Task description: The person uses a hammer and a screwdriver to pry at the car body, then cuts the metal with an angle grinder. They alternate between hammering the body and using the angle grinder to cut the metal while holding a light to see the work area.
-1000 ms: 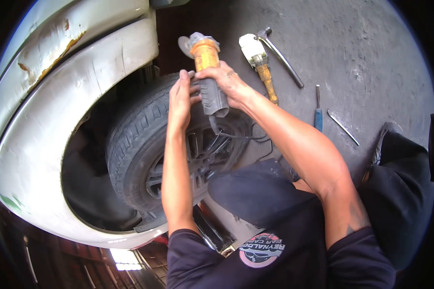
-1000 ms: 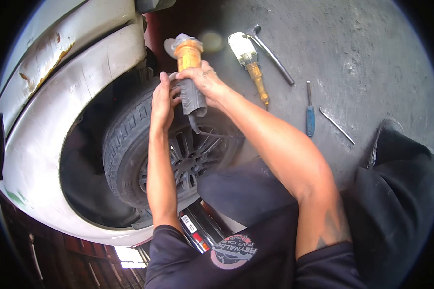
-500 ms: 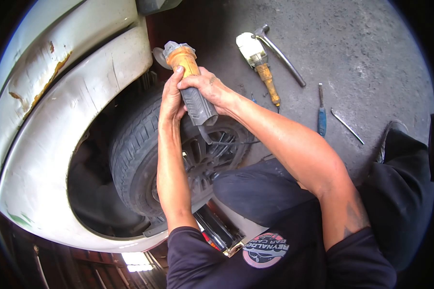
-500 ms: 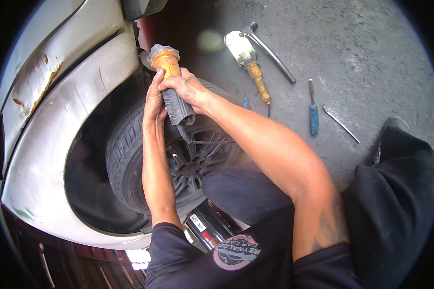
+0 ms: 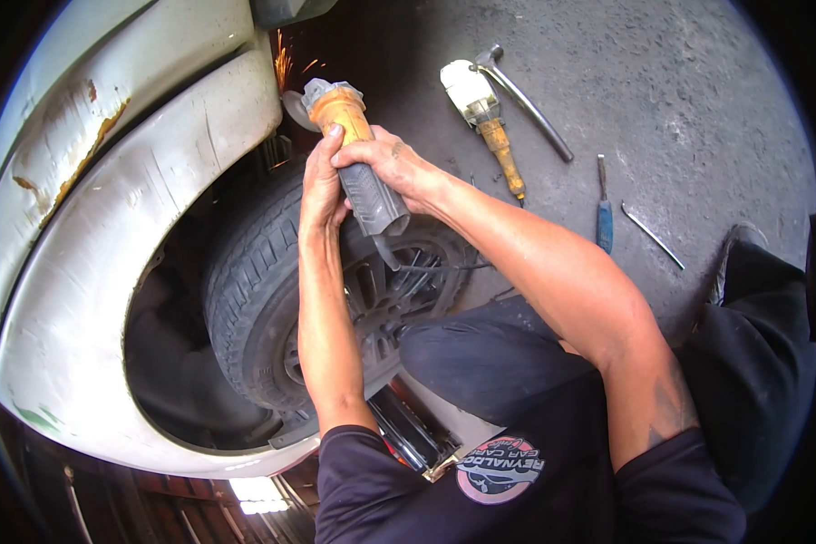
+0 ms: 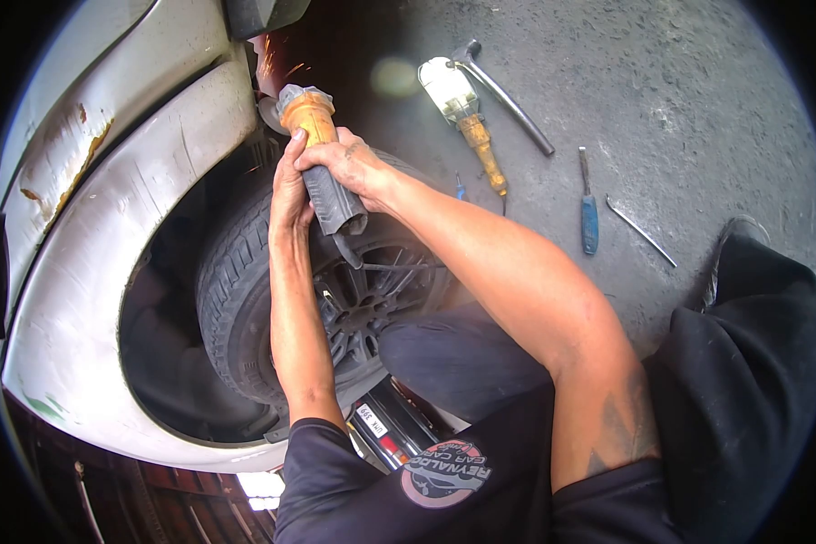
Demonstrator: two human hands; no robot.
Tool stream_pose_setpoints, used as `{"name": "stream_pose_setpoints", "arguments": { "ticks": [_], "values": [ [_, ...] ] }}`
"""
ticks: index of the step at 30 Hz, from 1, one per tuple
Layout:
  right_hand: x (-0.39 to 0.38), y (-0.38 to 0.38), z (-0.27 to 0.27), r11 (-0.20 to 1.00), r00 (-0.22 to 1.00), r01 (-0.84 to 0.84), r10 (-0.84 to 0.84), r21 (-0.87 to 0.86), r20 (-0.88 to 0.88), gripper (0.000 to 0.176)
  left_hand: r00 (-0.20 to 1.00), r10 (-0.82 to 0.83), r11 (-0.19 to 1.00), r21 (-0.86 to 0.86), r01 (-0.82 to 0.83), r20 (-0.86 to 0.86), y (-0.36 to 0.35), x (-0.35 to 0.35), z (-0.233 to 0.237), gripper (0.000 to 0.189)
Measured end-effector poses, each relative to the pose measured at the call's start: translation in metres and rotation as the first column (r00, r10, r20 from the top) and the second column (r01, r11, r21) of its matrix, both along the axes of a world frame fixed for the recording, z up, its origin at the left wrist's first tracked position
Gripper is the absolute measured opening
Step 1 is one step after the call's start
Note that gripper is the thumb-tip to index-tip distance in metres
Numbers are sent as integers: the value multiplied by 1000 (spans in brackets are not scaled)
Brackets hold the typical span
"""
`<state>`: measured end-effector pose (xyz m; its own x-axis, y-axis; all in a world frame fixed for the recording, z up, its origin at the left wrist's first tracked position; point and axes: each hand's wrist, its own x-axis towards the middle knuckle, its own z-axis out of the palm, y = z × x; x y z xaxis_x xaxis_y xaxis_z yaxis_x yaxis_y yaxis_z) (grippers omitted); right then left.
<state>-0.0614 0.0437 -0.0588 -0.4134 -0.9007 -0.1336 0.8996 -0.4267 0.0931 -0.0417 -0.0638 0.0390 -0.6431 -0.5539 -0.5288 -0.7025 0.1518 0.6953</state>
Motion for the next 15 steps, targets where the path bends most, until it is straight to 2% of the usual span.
{"name": "stream_pose_setpoints", "arguments": {
  "ticks": [9, 15],
  "values": [
    [3, -7, -3, 998, 998, 59, -59, -9, -16, 62, 1000, -6, 1000, -10, 6, -11, 3, 0, -1, 59],
    [1, -6, -4, 999, 999, 39, -39, 10, -22, 62, 1000, 1, 1000, -3, -1, -27, -1, 1, -4, 57]
  ]
}}
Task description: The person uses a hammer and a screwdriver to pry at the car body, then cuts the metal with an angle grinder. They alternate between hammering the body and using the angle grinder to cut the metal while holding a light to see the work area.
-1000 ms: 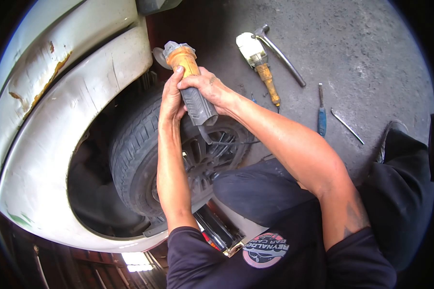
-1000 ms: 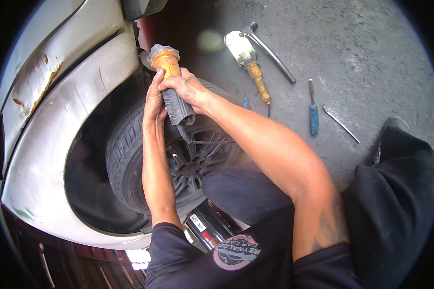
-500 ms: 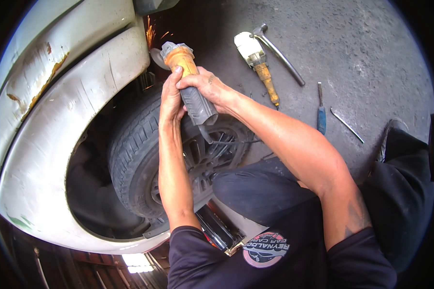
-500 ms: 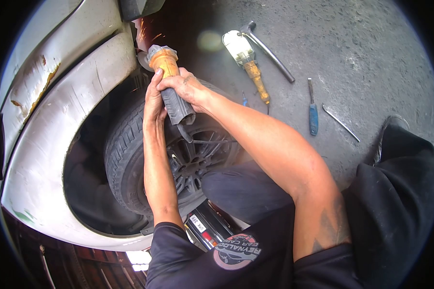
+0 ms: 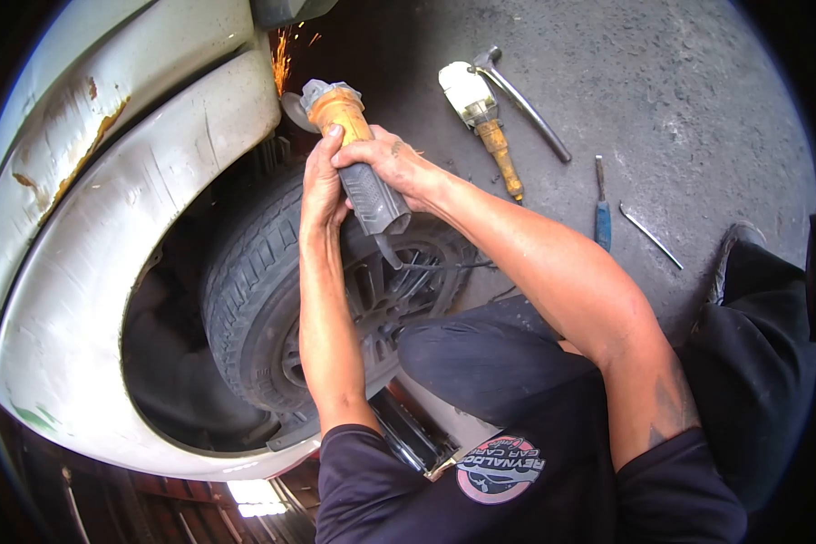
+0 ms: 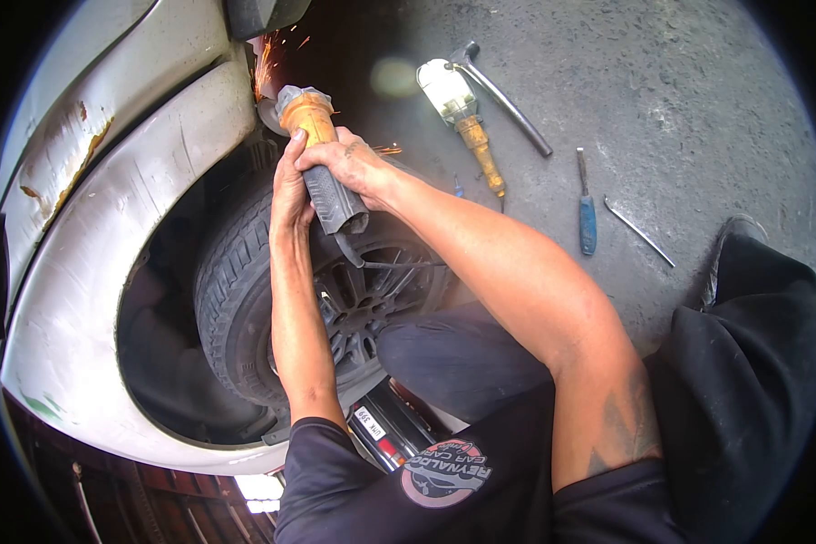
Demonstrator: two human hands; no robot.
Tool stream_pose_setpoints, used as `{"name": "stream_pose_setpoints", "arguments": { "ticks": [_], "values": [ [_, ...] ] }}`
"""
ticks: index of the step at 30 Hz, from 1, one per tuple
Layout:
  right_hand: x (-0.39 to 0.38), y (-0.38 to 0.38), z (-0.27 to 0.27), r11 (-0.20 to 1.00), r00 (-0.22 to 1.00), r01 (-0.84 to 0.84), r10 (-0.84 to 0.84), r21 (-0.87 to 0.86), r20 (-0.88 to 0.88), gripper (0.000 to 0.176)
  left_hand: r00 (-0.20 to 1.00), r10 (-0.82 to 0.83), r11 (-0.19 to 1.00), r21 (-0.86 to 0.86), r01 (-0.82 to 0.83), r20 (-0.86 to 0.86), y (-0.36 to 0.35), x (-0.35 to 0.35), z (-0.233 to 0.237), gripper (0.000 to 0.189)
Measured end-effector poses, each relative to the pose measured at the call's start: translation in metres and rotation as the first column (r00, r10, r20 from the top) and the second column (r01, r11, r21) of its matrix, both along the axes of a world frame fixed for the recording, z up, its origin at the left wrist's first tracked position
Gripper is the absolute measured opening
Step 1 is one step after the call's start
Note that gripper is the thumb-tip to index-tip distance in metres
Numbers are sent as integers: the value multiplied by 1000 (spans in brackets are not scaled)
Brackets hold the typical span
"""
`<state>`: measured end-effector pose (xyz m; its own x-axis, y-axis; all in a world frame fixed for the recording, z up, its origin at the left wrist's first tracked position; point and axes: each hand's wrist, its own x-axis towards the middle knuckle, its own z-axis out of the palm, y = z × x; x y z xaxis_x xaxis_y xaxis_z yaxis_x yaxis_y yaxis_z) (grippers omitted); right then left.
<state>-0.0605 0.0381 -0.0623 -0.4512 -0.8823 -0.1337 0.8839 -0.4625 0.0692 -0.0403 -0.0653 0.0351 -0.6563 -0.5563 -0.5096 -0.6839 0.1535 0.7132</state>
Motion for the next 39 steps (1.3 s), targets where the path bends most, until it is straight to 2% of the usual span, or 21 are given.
{"name": "stream_pose_setpoints", "arguments": {
  "ticks": [19, 25, 39],
  "values": [
    [0, 0, -4, 999, 999, 31, -32, -31, -28, 63, 999, -34, 999, -10, 34, 26, -1, 1, -1, 63],
    [0, 4, -4, 1000, 999, 27, -28, -11, -44, 64, 999, -33, 999, -39, 32, -12, -2, 2, -4, 63],
    [-3, 0, -6, 999, 997, 42, -41, 7, -65, 58, 1000, 5, 1000, 4, -5, -23, -1, 1, -6, 63]
  ]
}}
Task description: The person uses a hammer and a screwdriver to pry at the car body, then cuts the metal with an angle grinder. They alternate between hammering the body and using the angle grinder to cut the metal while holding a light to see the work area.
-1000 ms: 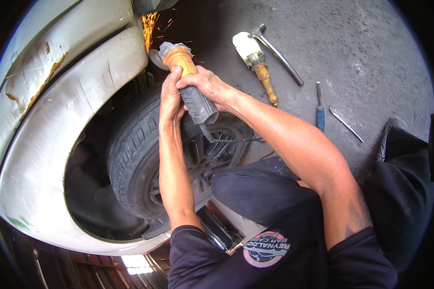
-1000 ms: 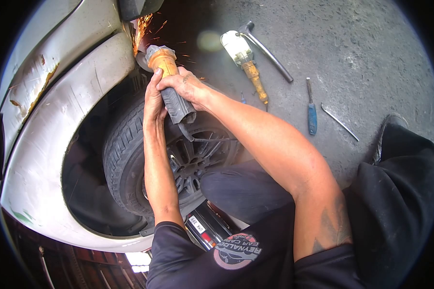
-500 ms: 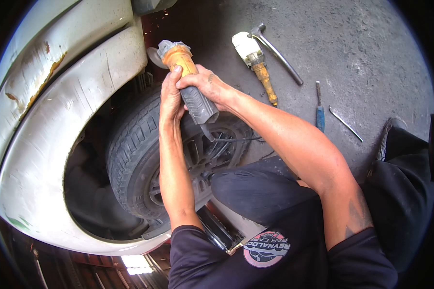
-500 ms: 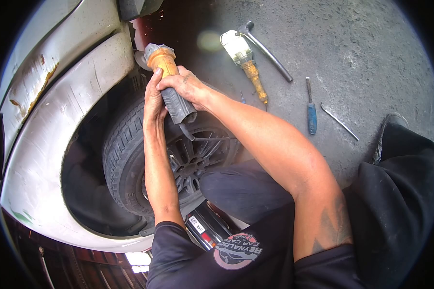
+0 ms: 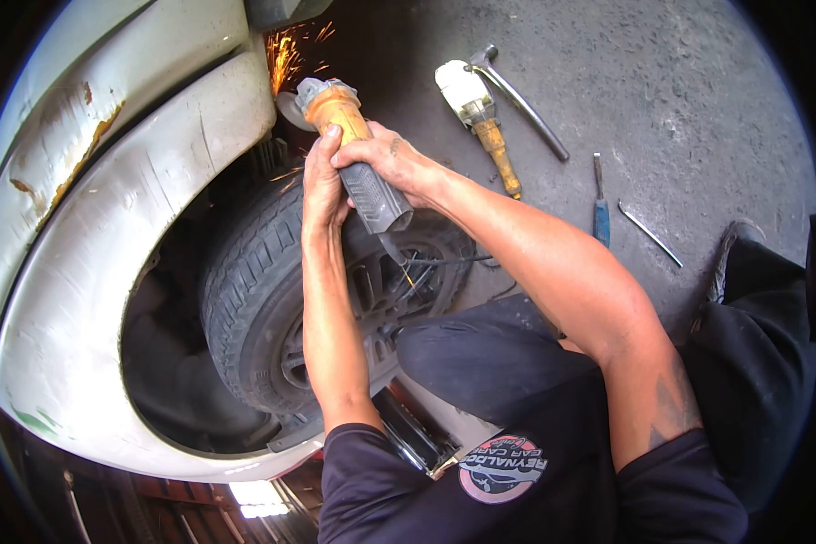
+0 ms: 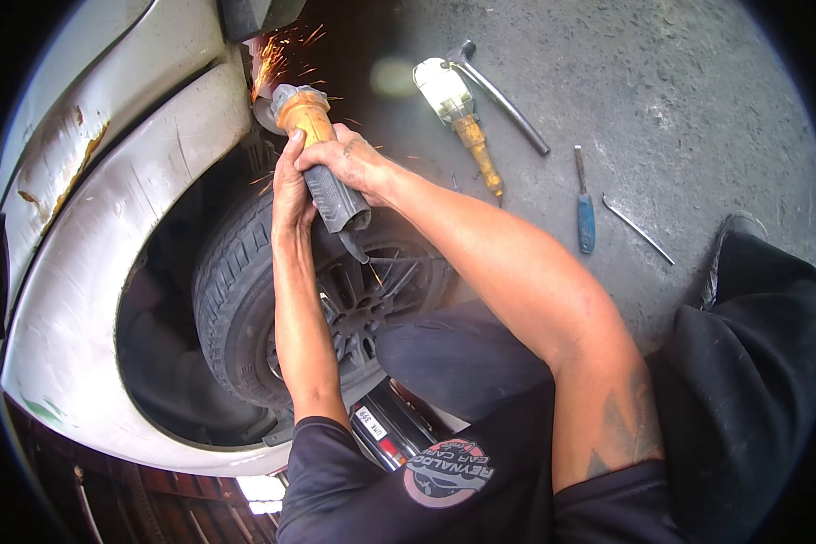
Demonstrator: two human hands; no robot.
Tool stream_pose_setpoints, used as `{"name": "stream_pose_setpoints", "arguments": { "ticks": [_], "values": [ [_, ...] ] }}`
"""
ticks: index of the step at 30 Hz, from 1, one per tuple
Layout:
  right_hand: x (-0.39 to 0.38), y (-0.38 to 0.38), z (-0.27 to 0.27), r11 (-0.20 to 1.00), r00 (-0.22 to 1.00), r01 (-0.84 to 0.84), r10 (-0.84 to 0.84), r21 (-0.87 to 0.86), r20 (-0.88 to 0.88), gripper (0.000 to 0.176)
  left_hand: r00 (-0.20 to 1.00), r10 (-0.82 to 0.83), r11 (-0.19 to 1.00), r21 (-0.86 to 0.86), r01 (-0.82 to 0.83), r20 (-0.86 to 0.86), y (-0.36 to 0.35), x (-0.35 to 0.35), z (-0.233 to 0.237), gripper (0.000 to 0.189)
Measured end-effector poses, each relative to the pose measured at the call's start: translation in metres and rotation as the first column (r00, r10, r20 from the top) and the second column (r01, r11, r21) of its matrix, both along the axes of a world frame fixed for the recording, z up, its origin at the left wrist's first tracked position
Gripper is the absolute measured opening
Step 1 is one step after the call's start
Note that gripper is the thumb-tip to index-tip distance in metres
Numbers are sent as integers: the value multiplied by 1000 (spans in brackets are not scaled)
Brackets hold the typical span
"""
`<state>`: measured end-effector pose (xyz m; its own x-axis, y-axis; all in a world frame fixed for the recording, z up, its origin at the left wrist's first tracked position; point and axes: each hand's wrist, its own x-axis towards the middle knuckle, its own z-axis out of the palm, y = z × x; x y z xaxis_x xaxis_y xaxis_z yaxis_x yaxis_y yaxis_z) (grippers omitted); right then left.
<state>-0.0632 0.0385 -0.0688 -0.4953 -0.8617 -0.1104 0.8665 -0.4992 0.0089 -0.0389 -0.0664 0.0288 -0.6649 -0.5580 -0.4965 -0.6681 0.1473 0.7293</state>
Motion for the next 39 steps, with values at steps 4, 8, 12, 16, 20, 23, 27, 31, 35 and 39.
{"name": "stream_pose_setpoints", "arguments": {
  "ticks": [4, 8, 12, 16, 20, 23, 27, 31, 35, 39],
  "values": [
    [-3, 7, 1, 1000, 1000, -12, 12, -1, -5, 59, 1000, 6, 1000, 6, -6, -7, 1, 0, -2, 62],
    [-3, 7, 0, 999, 999, -31, 31, 21, -29, 60, 1000, 23, 1000, 18, -23, -19, 4, 0, -1, 61],
    [-2, 5, 1, 1000, 999, 7, -7, 5, -50, 61, 1000, 15, 999, 33, -14, -22, 2, 1, -1, 60],
    [-2, 12, 2, 999, 997, 13, -10, 37, -76, 62, 999, 24, 999, 48, -23, -26, 2, 1, -2, 61],
    [0, 7, -1, 999, 996, 24, -21, 28, -88, 64, 1000, 0, 999, 37, 1, -15, 5, 1, 0, 61],
    [3, 5, 0, 998, 996, 53, -50, 39, -80, 64, 1000, -18, 1000, 18, 19, -16, 4, 0, 0, 61],
    [2, 6, 0, 998, 997, 47, -45, 38, -61, 64, 999, -22, 1000, 18, 22, -23, 2, 1, -2, 60],
    [1, 8, 0, 999, 998, 36, -34, 29, -62, 64, 1000, -16, 1000, -2, 16, -10, 0, 1, -2, 60],
    [-1, 5, -1, 999, 998, 13, -11, 43, -54, 64, 1000, -4, 1000, -10, 4, -28, 6, -1, -2, 60],
    [-1, 1, -3, 999, 998, 18, -15, 41, -65, 64, 1000, -5, 1000, -11, 5, -25, 6, -1, -1, 62]
  ]
}}
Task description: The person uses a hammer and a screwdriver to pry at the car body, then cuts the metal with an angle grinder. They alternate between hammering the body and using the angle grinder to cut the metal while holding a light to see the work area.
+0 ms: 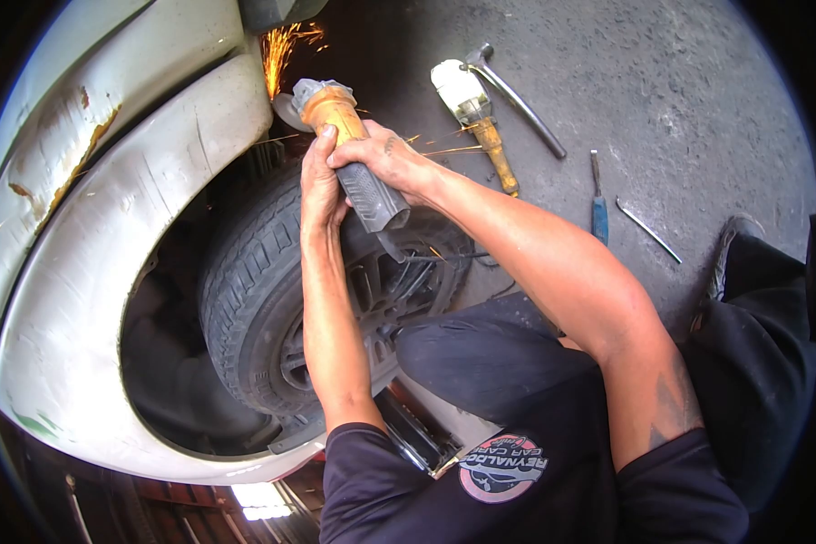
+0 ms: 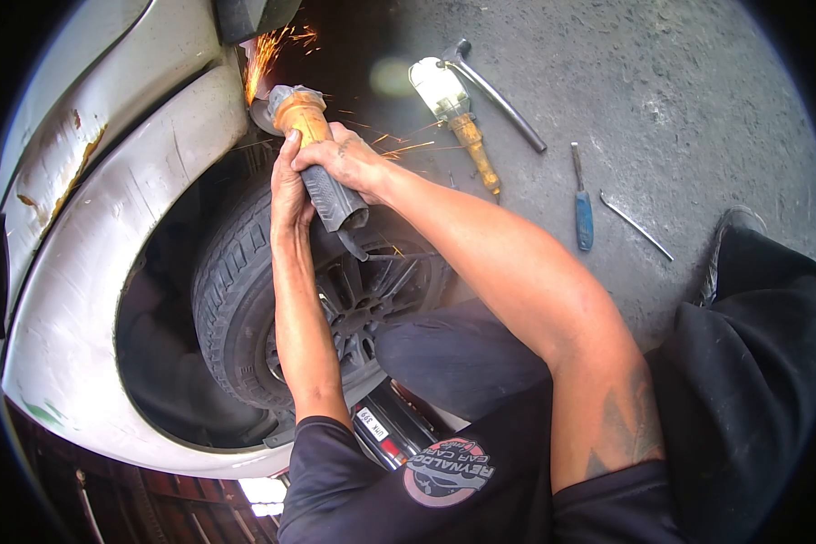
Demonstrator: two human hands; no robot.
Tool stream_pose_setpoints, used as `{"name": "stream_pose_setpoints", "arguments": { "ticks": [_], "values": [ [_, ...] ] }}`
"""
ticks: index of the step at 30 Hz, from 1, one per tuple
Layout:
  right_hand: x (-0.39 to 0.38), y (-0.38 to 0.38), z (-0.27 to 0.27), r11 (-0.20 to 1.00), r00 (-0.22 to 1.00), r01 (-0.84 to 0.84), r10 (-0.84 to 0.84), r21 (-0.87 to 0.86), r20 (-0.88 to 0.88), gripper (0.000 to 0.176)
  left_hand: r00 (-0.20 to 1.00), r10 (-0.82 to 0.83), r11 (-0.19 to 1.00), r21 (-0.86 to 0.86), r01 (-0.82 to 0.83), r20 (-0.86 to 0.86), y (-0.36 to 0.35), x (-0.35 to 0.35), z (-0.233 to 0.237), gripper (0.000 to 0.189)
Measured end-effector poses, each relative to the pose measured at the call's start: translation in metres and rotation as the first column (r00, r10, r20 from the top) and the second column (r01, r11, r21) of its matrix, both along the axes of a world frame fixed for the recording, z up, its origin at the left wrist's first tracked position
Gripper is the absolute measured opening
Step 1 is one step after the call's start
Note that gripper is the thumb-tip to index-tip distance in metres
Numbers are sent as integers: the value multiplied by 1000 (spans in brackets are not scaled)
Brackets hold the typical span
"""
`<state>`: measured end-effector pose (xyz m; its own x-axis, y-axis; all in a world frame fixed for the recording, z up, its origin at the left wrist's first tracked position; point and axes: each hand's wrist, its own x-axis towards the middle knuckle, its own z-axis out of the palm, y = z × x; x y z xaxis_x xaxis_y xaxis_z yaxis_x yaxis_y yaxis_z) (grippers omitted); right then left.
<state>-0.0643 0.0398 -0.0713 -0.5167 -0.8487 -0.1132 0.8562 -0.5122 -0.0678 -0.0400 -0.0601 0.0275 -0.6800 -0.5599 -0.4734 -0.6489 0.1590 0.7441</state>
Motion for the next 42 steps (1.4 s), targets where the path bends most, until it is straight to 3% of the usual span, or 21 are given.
{"name": "stream_pose_setpoints", "arguments": {
  "ticks": [16, 27, 42],
  "values": [
    [-1, 7, 3, 1000, 1000, 7, -7, 22, -11, 68, 999, -34, 998, 54, 36, -22, -11, 3, -2, 62],
    [-6, 6, 1, 996, 998, -24, 29, 90, -50, 73, 998, 27, 991, 129, -21, -52, -12, 2, -6, 60],
    [-4, 4, 2, 997, 999, 18, -14, 72, -45, 72, 998, 28, 994, 107, -22, -57, -11, 2, -6, 60]
  ]
}}
